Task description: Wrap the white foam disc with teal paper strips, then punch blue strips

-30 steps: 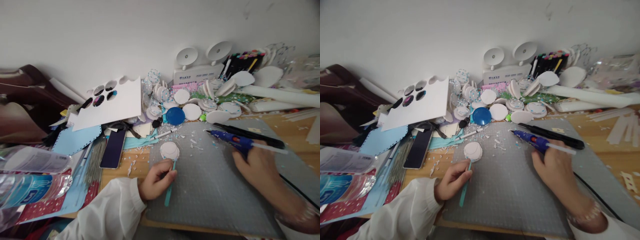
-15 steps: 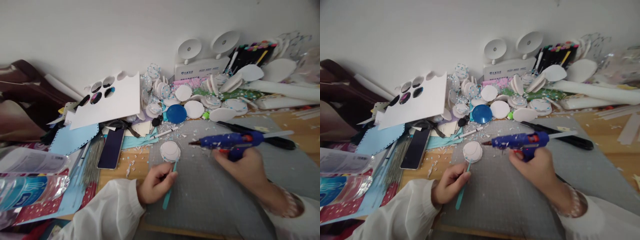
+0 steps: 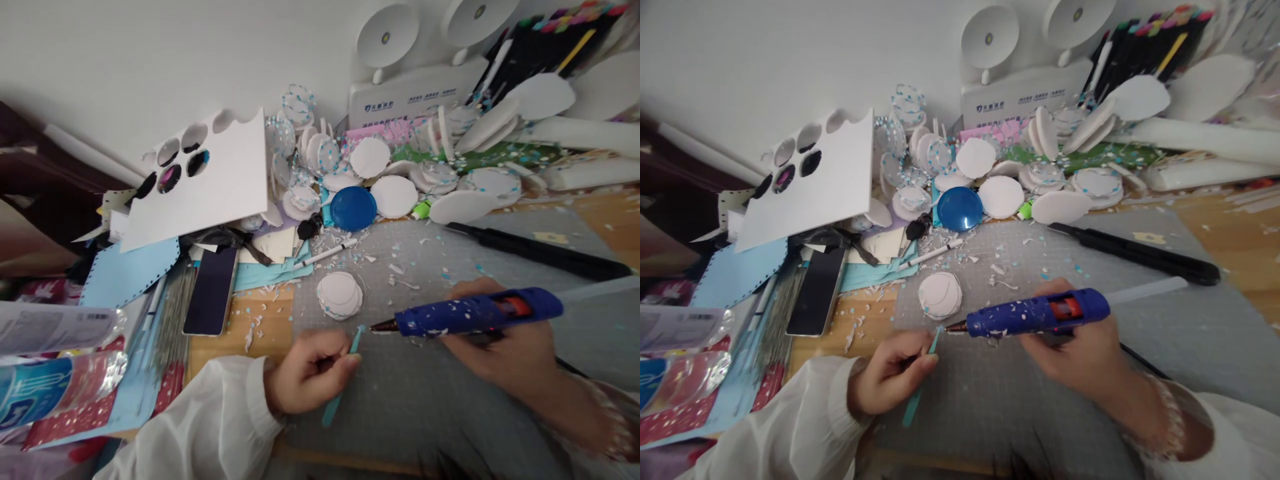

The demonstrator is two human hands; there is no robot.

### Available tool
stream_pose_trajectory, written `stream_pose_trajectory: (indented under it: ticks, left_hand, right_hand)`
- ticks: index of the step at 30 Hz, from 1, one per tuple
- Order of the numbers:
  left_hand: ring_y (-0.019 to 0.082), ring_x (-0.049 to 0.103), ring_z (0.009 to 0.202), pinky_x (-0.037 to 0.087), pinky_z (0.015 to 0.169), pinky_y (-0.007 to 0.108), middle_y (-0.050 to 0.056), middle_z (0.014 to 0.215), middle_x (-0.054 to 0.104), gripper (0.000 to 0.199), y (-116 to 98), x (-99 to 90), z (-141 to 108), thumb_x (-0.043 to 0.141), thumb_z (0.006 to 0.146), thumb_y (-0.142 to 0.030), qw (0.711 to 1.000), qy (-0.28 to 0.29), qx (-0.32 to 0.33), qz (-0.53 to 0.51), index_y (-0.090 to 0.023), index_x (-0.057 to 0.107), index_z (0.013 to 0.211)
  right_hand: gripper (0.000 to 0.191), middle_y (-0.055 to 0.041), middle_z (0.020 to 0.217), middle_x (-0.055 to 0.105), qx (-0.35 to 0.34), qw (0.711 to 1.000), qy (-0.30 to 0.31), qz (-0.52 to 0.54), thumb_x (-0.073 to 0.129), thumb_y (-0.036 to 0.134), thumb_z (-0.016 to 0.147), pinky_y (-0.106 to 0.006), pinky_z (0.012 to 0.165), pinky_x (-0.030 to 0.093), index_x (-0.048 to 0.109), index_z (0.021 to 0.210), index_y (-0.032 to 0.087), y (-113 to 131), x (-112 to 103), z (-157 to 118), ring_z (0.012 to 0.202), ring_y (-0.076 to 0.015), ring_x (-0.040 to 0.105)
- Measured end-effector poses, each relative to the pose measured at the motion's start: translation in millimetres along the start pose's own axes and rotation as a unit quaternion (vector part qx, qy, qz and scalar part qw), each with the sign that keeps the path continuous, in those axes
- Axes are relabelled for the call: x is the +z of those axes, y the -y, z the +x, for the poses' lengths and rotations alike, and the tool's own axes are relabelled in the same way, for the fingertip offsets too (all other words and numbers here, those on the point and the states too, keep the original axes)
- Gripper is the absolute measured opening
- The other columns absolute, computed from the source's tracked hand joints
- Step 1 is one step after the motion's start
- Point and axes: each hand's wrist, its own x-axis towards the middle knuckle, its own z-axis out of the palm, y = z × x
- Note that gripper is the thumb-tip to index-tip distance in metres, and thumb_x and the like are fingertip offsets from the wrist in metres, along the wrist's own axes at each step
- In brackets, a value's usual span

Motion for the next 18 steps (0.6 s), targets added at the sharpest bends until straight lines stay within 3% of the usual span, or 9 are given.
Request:
stream_pose_trajectory:
  ticks: [18]
  left_hand:
    - [0.008, 0.027, 0.048, 0.022, 0.044, 0.022, -0.006, 0.054, 0.030, 0.044, 1.3, -0.5, 0.3, 0.040, 0.096, -0.045, 1.000, 0.021, -0.003, -0.009, -0.021, 0.031, 0.061]
  right_hand:
    - [0.018, 0.0023, 0.064, 0.058, 0.000, 1.000, 0.000, -0.007, 0.063, 0.021, 0.070, -0.026, 0.048, 0.047, 0.051, 0.082, 0.024, -3.5, -1.6, -2.8, 0.053, -0.0159, 0.060]
